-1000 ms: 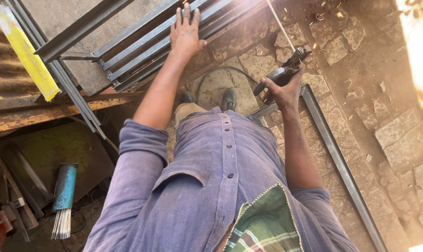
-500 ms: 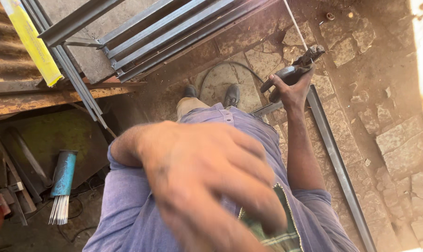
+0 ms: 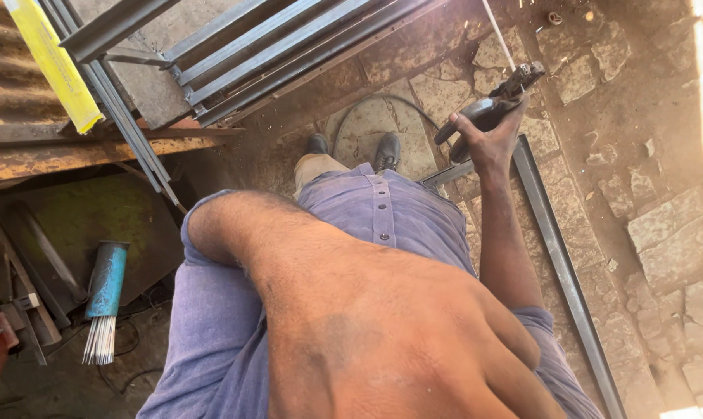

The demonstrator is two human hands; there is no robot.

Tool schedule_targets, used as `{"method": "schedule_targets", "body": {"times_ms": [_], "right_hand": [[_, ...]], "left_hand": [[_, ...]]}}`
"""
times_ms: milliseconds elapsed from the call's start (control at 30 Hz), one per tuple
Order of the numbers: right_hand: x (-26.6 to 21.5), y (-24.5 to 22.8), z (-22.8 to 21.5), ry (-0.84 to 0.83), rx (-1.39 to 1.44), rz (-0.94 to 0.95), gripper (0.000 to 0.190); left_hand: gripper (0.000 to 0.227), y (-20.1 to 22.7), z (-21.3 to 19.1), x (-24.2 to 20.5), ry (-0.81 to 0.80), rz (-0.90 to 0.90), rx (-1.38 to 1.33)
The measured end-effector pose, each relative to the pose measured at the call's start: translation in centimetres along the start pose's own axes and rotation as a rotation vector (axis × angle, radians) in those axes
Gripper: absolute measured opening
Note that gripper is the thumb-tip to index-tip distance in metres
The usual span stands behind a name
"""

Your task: The person measures a metal frame with a tape measure, then uses a welding torch to tack weld metal bars to the frame. They repeatedly measure and weld different sections of the frame, inserting welding rods and adjusting the frame's position on the workbench.

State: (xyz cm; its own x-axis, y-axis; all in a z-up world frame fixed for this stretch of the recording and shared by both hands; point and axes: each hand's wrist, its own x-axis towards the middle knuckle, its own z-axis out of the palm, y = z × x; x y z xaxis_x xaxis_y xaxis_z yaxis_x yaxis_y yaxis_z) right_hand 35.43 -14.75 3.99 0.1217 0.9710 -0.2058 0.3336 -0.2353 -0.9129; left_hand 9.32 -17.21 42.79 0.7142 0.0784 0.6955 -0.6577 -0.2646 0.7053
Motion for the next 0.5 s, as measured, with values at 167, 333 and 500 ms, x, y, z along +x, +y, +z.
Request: {"method": "schedule_targets", "body": {"times_ms": [167,333,500], "right_hand": [[0.1,0.6,0.2,0.015,-0.037,-0.033,0.130],[-0.9,-0.6,0.0,0.013,0.091,-0.009,0.124],[-3.5,-2.0,-1.3,0.024,0.188,0.030,0.115]], "left_hand": [[0.057,-0.1,1.3,-0.3,0.008,0.025,-0.009],[0.059,-0.8,-0.1,-0.3,-0.003,0.097,0.166],[0.094,-3.0,-1.9,-4.1,0.200,-0.120,0.410]]}}
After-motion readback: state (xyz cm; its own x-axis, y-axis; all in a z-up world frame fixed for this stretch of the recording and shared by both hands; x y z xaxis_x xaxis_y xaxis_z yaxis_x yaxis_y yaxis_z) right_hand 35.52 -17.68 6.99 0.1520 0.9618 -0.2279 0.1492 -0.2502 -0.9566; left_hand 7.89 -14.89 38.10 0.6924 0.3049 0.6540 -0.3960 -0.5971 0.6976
